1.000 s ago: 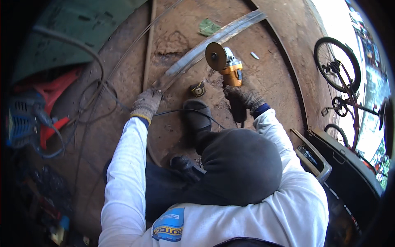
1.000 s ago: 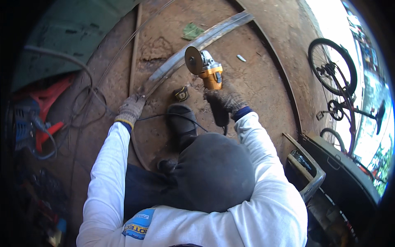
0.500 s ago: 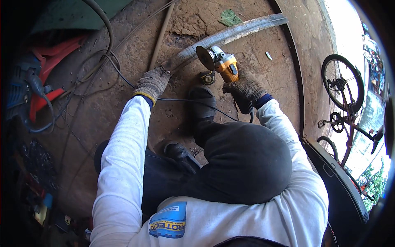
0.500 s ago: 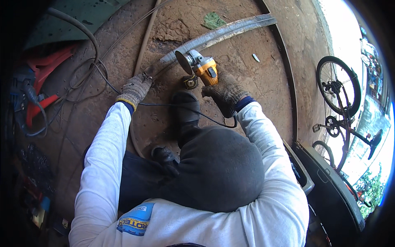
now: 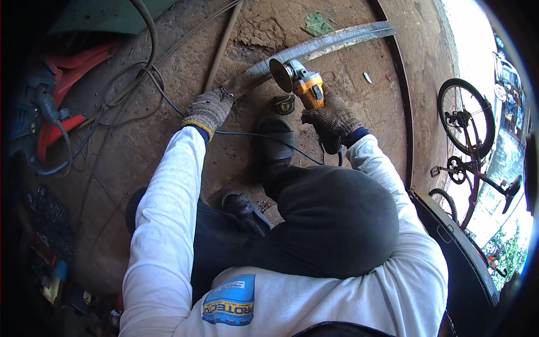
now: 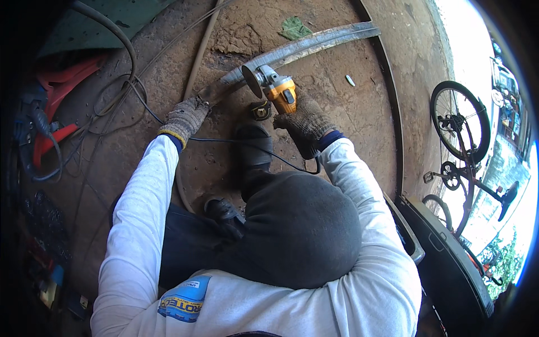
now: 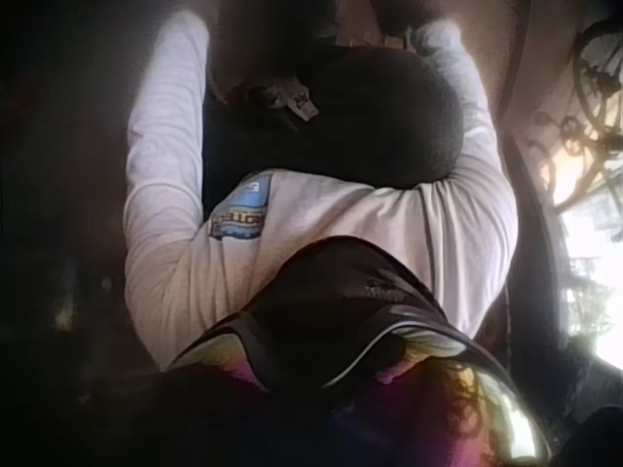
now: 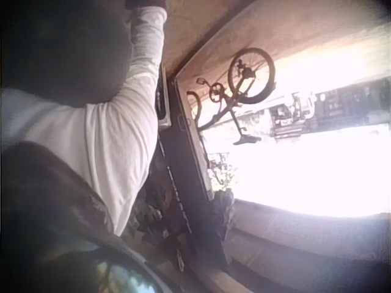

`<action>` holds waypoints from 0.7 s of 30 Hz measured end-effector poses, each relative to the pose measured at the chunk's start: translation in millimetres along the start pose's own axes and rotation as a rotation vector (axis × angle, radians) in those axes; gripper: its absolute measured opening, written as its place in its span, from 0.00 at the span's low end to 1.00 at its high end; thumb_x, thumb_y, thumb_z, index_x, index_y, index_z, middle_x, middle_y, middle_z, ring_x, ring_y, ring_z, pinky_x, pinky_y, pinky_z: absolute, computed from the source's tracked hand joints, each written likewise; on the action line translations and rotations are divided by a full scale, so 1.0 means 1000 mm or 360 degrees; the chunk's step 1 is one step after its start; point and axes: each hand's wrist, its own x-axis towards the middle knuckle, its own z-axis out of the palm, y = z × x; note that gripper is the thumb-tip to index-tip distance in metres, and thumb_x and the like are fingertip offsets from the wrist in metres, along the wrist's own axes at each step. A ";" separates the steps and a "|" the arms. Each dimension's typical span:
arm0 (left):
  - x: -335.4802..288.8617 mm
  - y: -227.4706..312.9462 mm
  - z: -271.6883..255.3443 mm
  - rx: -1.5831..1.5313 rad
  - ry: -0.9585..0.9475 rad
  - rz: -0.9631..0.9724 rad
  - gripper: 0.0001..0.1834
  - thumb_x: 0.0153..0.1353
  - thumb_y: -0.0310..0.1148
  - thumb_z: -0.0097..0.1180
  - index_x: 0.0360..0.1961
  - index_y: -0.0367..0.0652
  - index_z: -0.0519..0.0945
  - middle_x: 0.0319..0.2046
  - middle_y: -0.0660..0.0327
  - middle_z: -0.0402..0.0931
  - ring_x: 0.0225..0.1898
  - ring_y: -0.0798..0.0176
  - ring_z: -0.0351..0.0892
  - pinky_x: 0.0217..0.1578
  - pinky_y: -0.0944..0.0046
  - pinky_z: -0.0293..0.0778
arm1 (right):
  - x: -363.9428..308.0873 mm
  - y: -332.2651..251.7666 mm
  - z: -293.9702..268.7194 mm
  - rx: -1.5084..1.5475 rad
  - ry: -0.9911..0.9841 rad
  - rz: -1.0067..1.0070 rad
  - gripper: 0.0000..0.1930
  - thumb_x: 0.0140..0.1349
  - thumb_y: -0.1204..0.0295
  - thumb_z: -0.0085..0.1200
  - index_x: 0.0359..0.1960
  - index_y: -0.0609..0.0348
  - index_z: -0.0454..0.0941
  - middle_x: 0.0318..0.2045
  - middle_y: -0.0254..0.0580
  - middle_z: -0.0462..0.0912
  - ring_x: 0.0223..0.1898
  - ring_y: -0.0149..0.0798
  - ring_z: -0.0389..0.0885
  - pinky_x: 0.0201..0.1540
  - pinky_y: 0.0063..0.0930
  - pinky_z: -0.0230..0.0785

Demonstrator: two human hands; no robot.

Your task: The person uses a measuring tape to mark lengths on a curved metal bar and then cuts a segment from a metal rod using an angle grinder.

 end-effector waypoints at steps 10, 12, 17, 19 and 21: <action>0.002 -0.001 0.003 -0.0009 0.0011 0.0023 0.31 0.69 0.58 0.44 0.62 0.49 0.76 0.62 0.47 0.74 0.63 0.39 0.72 0.64 0.43 0.67 | 0.015 0.021 0.006 0.0041 0.0018 -0.0078 0.44 0.41 0.66 0.77 0.63 0.58 0.68 0.51 0.52 0.82 0.53 0.50 0.81 0.57 0.41 0.74; 0.003 -0.001 0.004 -0.0033 0.0040 0.0026 0.30 0.68 0.57 0.46 0.61 0.49 0.77 0.61 0.48 0.75 0.61 0.39 0.73 0.63 0.44 0.68 | 0.015 0.023 0.005 -0.0039 0.0038 -0.0060 0.44 0.41 0.65 0.77 0.63 0.58 0.68 0.51 0.52 0.82 0.53 0.51 0.81 0.57 0.41 0.74; 0.005 -0.006 0.008 -0.0049 0.0061 0.0048 0.30 0.69 0.57 0.45 0.59 0.47 0.78 0.59 0.47 0.76 0.60 0.38 0.74 0.62 0.44 0.69 | 0.015 0.021 0.006 -0.0116 0.0055 -0.0086 0.44 0.41 0.61 0.77 0.62 0.58 0.69 0.50 0.54 0.82 0.53 0.53 0.81 0.56 0.42 0.74; 0.004 -0.002 0.006 -0.0041 0.0056 0.0031 0.30 0.69 0.57 0.45 0.59 0.47 0.78 0.59 0.47 0.76 0.60 0.38 0.74 0.62 0.44 0.69 | 0.014 0.021 0.005 -0.0157 0.0088 -0.0099 0.44 0.41 0.61 0.77 0.62 0.58 0.69 0.50 0.54 0.82 0.53 0.53 0.81 0.56 0.42 0.74; 0.002 0.001 0.004 -0.0032 0.0053 0.0012 0.30 0.69 0.57 0.45 0.59 0.46 0.78 0.59 0.46 0.76 0.60 0.38 0.74 0.62 0.44 0.69 | 0.012 0.019 0.004 -0.0196 0.0119 -0.0115 0.44 0.41 0.61 0.77 0.61 0.58 0.70 0.50 0.54 0.82 0.53 0.54 0.81 0.56 0.42 0.74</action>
